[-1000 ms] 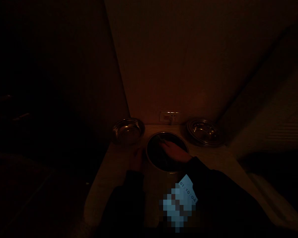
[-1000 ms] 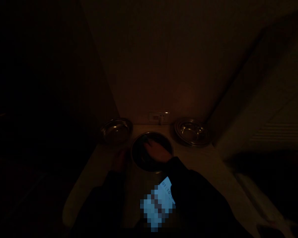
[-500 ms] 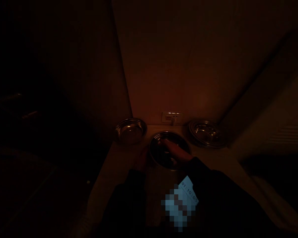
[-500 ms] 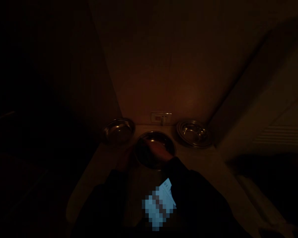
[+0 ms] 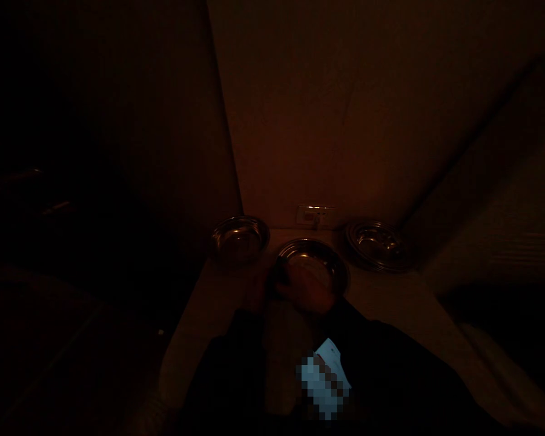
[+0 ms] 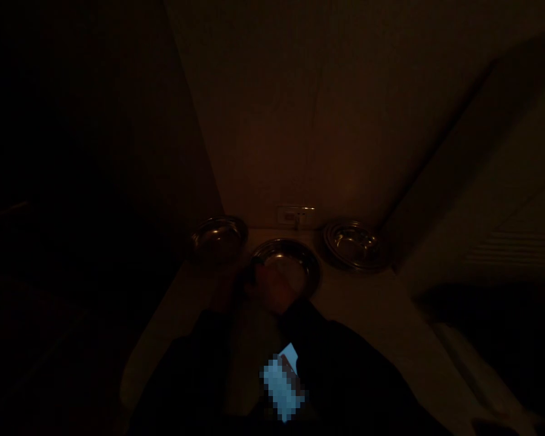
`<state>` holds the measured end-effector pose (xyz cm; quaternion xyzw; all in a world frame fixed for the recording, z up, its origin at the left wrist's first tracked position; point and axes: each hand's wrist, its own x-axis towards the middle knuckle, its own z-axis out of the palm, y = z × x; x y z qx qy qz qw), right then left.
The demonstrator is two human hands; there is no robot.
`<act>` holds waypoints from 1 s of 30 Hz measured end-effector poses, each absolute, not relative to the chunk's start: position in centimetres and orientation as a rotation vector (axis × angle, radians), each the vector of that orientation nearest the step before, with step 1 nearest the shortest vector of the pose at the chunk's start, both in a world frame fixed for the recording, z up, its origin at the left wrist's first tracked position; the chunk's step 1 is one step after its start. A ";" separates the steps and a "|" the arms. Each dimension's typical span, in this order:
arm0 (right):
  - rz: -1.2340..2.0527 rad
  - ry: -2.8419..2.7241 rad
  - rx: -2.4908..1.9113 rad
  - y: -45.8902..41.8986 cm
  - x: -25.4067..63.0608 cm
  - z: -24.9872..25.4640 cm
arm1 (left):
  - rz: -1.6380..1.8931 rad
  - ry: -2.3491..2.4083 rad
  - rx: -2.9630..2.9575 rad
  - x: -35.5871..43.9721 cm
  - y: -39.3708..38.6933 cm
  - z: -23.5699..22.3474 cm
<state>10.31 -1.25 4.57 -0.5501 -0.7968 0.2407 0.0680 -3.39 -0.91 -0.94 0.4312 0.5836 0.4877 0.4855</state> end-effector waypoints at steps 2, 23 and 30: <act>0.705 -2.443 -1.649 -1.5 10.2 4.8 | 1.162 1.428 1.005 -3.5 -1.0 -0.8; 0.687 -2.635 -1.530 -2.7 10.7 5.7 | 1.156 1.490 0.959 -2.8 -1.3 -0.2; 0.661 -2.691 -1.446 -2.9 11.5 5.1 | 1.191 1.566 0.913 -2.9 -1.3 -0.5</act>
